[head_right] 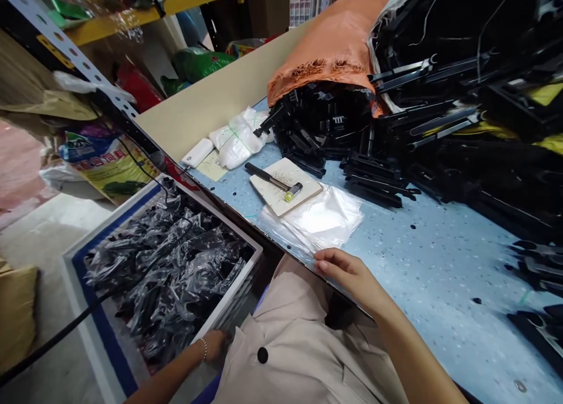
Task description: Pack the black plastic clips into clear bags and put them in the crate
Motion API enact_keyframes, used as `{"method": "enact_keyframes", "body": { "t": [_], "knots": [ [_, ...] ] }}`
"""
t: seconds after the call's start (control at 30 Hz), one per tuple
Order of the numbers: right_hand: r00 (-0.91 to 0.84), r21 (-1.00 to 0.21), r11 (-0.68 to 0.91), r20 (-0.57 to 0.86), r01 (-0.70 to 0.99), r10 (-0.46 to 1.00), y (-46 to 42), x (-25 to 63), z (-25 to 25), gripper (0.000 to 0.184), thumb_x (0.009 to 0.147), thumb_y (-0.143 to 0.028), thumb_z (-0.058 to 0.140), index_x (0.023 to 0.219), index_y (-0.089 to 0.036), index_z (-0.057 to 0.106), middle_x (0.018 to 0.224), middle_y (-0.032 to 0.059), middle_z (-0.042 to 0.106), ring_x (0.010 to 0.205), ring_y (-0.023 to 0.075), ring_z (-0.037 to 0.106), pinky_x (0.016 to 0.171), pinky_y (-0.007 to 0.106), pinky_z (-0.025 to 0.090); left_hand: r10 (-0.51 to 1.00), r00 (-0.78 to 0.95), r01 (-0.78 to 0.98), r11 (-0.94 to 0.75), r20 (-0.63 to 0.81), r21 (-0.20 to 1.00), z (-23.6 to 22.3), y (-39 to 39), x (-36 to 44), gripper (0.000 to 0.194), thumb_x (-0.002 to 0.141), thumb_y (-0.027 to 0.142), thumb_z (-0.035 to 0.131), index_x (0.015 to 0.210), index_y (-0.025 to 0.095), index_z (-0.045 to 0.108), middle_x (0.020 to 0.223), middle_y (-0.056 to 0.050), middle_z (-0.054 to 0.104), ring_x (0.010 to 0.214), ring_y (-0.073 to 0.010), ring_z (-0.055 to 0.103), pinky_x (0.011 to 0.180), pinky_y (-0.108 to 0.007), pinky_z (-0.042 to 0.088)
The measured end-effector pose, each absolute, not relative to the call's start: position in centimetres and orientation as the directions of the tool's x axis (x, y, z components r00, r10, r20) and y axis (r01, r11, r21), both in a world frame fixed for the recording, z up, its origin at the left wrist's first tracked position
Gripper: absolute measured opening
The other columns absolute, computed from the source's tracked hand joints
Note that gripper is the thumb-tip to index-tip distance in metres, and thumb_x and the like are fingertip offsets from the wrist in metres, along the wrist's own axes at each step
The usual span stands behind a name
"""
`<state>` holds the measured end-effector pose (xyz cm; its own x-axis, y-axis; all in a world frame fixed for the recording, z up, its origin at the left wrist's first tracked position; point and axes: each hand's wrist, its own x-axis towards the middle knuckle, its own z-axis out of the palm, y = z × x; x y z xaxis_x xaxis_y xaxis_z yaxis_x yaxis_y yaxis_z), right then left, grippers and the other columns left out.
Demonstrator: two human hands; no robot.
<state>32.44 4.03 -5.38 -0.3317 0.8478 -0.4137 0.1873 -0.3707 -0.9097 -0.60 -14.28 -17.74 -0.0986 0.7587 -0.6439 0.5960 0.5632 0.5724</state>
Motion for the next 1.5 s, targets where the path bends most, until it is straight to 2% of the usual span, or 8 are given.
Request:
{"method": "enact_keyframes", "body": {
  "t": [0.17, 0.33, 0.47, 0.7, 0.93, 1.23, 1.37, 1.5],
  "knots": [
    [-0.18, -0.921, -0.378, -0.389, 0.092, 0.904, 3.1, 35.2, -5.0, 0.044, 0.068, -0.057, 0.073, 0.095, -0.022, 0.07, 0.088, 0.0076, 0.072, 0.084, 0.0238, 0.066, 0.082, 0.038, 0.051, 0.771, 0.114, 0.654, 0.416, -0.627, 0.631, -15.4, -6.6, 0.7, 0.019, 0.071, 0.023, 0.069, 0.056, 0.021, 0.06, 0.053, 0.002, 0.058, 0.052, -0.0167, 0.058, 0.057, -0.028, 0.044],
    [-0.045, -0.934, -0.356, -0.355, -0.018, 0.934, 3.3, 38.0, -5.3, 0.04, 0.068, -0.054, 0.074, 0.093, -0.022, 0.07, 0.087, 0.0065, 0.072, 0.082, 0.0222, 0.066, 0.082, 0.038, 0.052, 0.932, 0.306, 0.534, 0.0, -0.193, 0.845, -6.7, 2.6, 9.6, 0.023, 0.087, 0.036, 0.05, 0.086, 0.02, 0.068, 0.078, -0.004, 0.068, 0.07, -0.0175, 0.061, 0.068, -0.027, 0.045],
    [-0.033, -0.945, -0.326, -0.325, -0.023, 0.945, 3.7, 39.6, -5.9, 0.041, 0.067, -0.057, 0.072, 0.09, -0.022, 0.07, 0.083, 0.0051, 0.071, 0.078, 0.0214, 0.065, 0.077, 0.037, 0.052, 0.945, 0.284, 0.732, -0.321, 0.159, 0.601, -4.0, 7.6, 18.0, 0.025, 0.081, 0.035, 0.06, 0.096, 0.014, 0.064, 0.099, -0.014, 0.063, 0.095, -0.0276, 0.057, 0.086, -0.039, 0.043],
    [-0.01, -0.943, -0.328, -0.328, -0.047, 0.945, 5.0, 43.2, -6.5, 0.038, 0.071, -0.056, 0.069, 0.089, -0.023, 0.068, 0.082, 0.004, 0.068, 0.079, 0.0212, 0.063, 0.077, 0.037, 0.051, 0.978, 0.204, 0.641, -0.1, -0.043, 0.761, -6.7, 12.6, 18.5, 0.022, 0.076, 0.023, 0.061, 0.056, 0.019, 0.051, 0.062, 0.001, 0.051, 0.064, -0.0161, 0.051, 0.064, -0.027, 0.039],
    [-0.145, -0.953, -0.301, -0.293, -0.034, 0.945, 6.8, 40.8, -5.6, 0.031, 0.075, -0.051, 0.066, 0.088, -0.023, 0.067, 0.073, 0.0003, 0.063, 0.07, 0.0174, 0.059, 0.069, 0.032, 0.048, 0.945, 0.122, 0.181, 0.279, -0.303, 0.943, -6.0, 13.5, 16.8, 0.033, 0.062, 0.047, 0.072, 0.064, 0.016, 0.061, 0.057, 0.004, 0.051, 0.054, -0.0105, 0.043, 0.054, -0.023, 0.032],
    [-0.1, -0.945, -0.312, -0.302, -0.1, 0.948, 8.6, 34.6, -5.0, 0.04, 0.079, -0.059, 0.055, 0.087, -0.021, 0.061, 0.075, 0.002, 0.065, 0.059, 0.0151, 0.059, 0.053, 0.028, 0.047, 0.966, 0.109, 0.014, 0.234, -0.234, 0.972, -6.0, 12.8, 16.4, 0.043, 0.054, 0.041, 0.079, 0.058, 0.019, 0.042, 0.058, 0.007, 0.041, 0.055, -0.008, 0.039, 0.058, -0.022, 0.036],
    [-0.088, -0.964, -0.218, -0.233, 0.149, 0.968, 10.8, 33.3, -6.3, 0.032, 0.083, -0.05, 0.052, 0.09, -0.021, 0.061, 0.07, 0.0008, 0.063, 0.053, 0.0149, 0.056, 0.049, 0.028, 0.045, 0.992, 0.08, 0.33, 0.063, -0.094, 0.942, -6.0, 12.0, 16.2, 0.028, 0.065, 0.037, 0.072, 0.063, 0.018, 0.051, 0.067, 0.002, 0.051, 0.064, -0.0139, 0.05, 0.066, -0.027, 0.043],
    [0.064, -0.742, 0.102, 0.191, 0.663, 0.979, 14.7, 37.2, -6.5, 0.028, 0.085, -0.021, 0.049, 0.109, -0.022, 0.062, 0.108, 0.0101, 0.064, 0.102, 0.026, 0.057, 0.087, 0.042, 0.046, 0.96, 0.234, 0.59, -0.265, 0.153, 0.763, -6.6, 11.1, 17.4, 0.048, 0.07, 0.034, 0.071, 0.114, 0.02, 0.058, 0.117, -0.011, 0.059, 0.111, -0.0281, 0.053, 0.095, -0.044, 0.043]
  ]
}}
